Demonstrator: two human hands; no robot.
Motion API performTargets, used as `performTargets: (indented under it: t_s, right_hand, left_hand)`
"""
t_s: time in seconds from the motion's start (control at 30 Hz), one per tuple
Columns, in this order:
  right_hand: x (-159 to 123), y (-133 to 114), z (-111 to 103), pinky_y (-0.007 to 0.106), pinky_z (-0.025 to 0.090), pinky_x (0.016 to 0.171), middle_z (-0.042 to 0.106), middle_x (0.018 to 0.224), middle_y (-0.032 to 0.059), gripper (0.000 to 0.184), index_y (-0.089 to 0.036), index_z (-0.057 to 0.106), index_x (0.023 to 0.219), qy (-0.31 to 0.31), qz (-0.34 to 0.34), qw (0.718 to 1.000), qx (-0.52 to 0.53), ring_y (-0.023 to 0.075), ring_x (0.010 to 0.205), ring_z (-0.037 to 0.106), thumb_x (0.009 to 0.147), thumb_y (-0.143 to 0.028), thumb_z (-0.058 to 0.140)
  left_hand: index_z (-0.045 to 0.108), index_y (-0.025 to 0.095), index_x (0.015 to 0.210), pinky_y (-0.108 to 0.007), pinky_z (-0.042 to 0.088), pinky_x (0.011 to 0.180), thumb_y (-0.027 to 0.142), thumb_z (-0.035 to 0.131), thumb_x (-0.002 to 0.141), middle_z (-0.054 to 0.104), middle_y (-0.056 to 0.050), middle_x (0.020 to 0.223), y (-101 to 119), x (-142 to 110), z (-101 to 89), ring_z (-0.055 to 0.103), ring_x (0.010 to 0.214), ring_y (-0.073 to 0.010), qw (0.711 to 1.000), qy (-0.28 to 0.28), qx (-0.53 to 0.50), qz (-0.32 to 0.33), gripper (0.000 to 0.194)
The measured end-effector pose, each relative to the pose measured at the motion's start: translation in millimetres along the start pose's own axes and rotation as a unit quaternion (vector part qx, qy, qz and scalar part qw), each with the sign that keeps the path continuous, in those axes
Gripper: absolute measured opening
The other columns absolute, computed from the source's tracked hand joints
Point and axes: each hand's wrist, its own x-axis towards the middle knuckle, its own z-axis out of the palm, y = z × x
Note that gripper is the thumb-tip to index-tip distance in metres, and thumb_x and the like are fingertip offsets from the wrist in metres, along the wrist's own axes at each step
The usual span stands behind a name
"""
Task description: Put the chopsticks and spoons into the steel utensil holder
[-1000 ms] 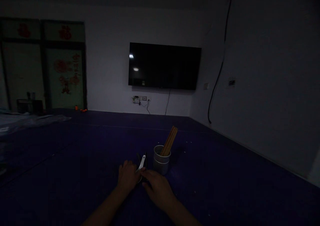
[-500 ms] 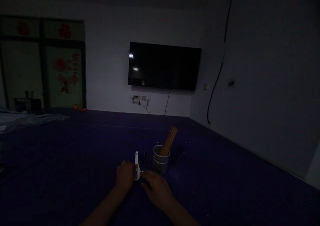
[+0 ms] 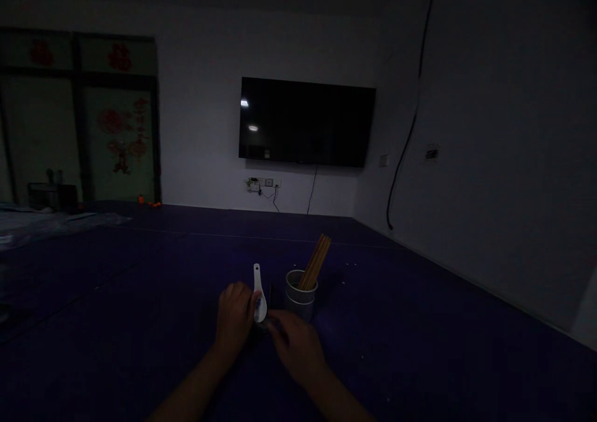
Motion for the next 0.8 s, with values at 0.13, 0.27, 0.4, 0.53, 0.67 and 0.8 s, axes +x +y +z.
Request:
performTargets:
  t_s: [0.13, 0.27, 0.4, 0.53, 0.67, 0.8]
  right_hand:
    - [-1, 5, -2, 0.028, 0.052, 0.066, 0.070, 0.084, 0.0051, 0.030, -0.019, 0.061, 0.109, 0.148, 0.038, 0.988, -0.024, 0.0166, 0.070, 0.066, 0.089, -0.036, 0.046]
    - [1, 5, -7, 0.026, 0.052, 0.062, 0.071, 0.084, 0.0052, 0.032, -0.019, 0.059, 0.112, 0.195, 0.041, 0.980, -0.021, 0.0163, 0.067, 0.067, 0.090, -0.037, 0.044]
    - [3, -2, -11, 0.026, 0.052, 0.067, 0.071, 0.088, 0.0058, 0.028, -0.021, 0.064, 0.099, 0.199, 0.011, 0.980, 0.015, 0.0163, 0.075, 0.067, 0.093, -0.033, 0.039]
    - [1, -5, -15, 0.025, 0.051, 0.061, 0.070, 0.075, 0.0032, 0.030, -0.022, 0.064, 0.089, 0.212, 0.006, 0.977, 0.034, 0.0149, 0.065, 0.065, 0.093, -0.034, 0.036]
    - [3, 8, -31, 0.026, 0.049, 0.057, 0.067, 0.072, 0.0044, 0.032, -0.021, 0.062, 0.090, 0.301, 0.042, 0.953, 0.002, 0.0159, 0.060, 0.062, 0.091, -0.037, 0.034]
    - [8, 26, -46, 0.029, 0.047, 0.061, 0.066, 0.074, 0.0051, 0.035, -0.019, 0.060, 0.094, 0.304, 0.095, 0.948, 0.014, 0.0171, 0.062, 0.061, 0.090, -0.040, 0.033]
  left_hand:
    - [0.058, 0.017, 0.072, -0.030, 0.040, 0.072, 0.025, 0.040, 0.092, 0.060, -0.005, 0.075, 5, 0, -3.1, 0.053, 0.074, -0.0153, 0.988, 0.074, -0.030, 0.129, 0.027]
    - [0.060, 0.018, 0.079, -0.033, 0.042, 0.082, 0.021, 0.046, 0.089, 0.063, -0.004, 0.079, 11, -4, -3.5, 0.056, 0.082, -0.0150, 0.973, 0.096, -0.034, 0.209, 0.018]
    - [0.061, 0.018, 0.084, -0.034, 0.042, 0.086, 0.018, 0.051, 0.086, 0.065, -0.004, 0.083, 11, -8, -2.0, 0.057, 0.087, -0.0164, 0.960, 0.121, -0.040, 0.251, 0.011]
    - [0.057, 0.019, 0.114, -0.035, 0.043, 0.088, 0.024, 0.046, 0.088, 0.065, -0.008, 0.099, 7, -9, -0.2, 0.056, 0.097, -0.0192, 0.975, 0.099, -0.064, 0.190, 0.028]
    - [0.044, 0.020, 0.131, -0.037, 0.045, 0.089, 0.032, 0.040, 0.090, 0.058, -0.012, 0.116, -1, -7, 4.6, 0.053, 0.108, -0.0220, 0.992, 0.062, -0.071, 0.079, 0.043]
    - [0.048, 0.021, 0.127, -0.039, 0.046, 0.090, 0.035, 0.037, 0.091, 0.057, -0.010, 0.117, -7, -5, 9.6, 0.052, 0.110, -0.0217, 0.996, 0.001, -0.094, 0.001, 0.040]
